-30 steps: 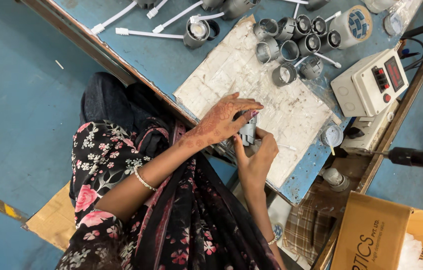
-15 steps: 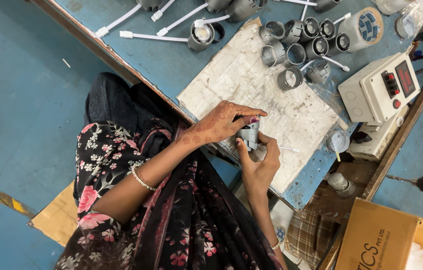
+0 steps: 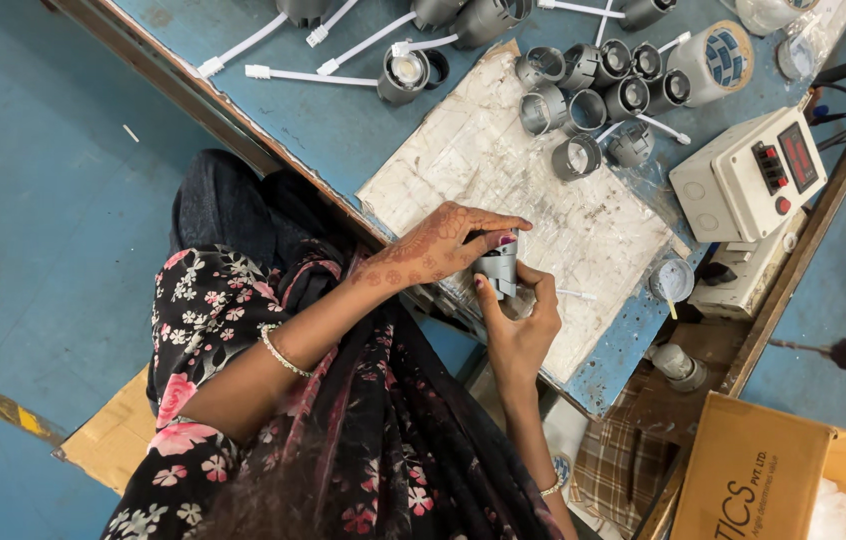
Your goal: The person assembles cylindrical electrical components by inserting white zip ties and using a green electric drill to secure them. They repeatedly pick up parts, insert zip ties, and drill to fasten them, then place the finished units on the table.
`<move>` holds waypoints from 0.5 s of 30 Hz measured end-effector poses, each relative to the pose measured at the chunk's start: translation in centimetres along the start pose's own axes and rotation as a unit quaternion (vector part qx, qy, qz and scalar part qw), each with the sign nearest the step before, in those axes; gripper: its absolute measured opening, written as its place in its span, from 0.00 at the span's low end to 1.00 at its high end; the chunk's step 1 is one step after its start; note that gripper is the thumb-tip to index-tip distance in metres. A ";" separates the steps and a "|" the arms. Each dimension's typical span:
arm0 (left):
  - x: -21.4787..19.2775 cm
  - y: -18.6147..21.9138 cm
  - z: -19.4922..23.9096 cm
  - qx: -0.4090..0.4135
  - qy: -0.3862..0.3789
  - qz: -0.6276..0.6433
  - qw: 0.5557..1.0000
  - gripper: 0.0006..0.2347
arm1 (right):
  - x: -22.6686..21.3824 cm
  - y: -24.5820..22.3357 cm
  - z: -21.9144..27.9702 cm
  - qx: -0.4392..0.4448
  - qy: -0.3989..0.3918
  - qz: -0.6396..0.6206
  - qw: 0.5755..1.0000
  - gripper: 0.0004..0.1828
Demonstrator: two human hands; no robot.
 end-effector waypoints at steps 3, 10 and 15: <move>0.2 0.2 0.2 0.039 -0.008 -0.032 0.999 0.17 | 0.0 0.1 -0.1 -0.002 -0.004 0.014 1.000 0.23; 0.1 1.5 2.6 0.144 -0.053 -0.091 0.984 0.42 | 0.0 -0.1 -0.3 -0.013 -0.012 0.010 1.000 0.25; 0.4 1.9 2.8 0.176 -0.040 -0.145 0.973 0.44 | -0.2 -0.3 -0.5 -0.018 -0.026 0.035 0.999 0.25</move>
Point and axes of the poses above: each hand's wrist, its own z-axis away from the middle knuckle, its own x-axis out of the palm, y = z × x, the point moved 4 cm from there along -z, towards the middle knuckle, and after that the axes turned 10 degrees about y, right-handed, at the moved point
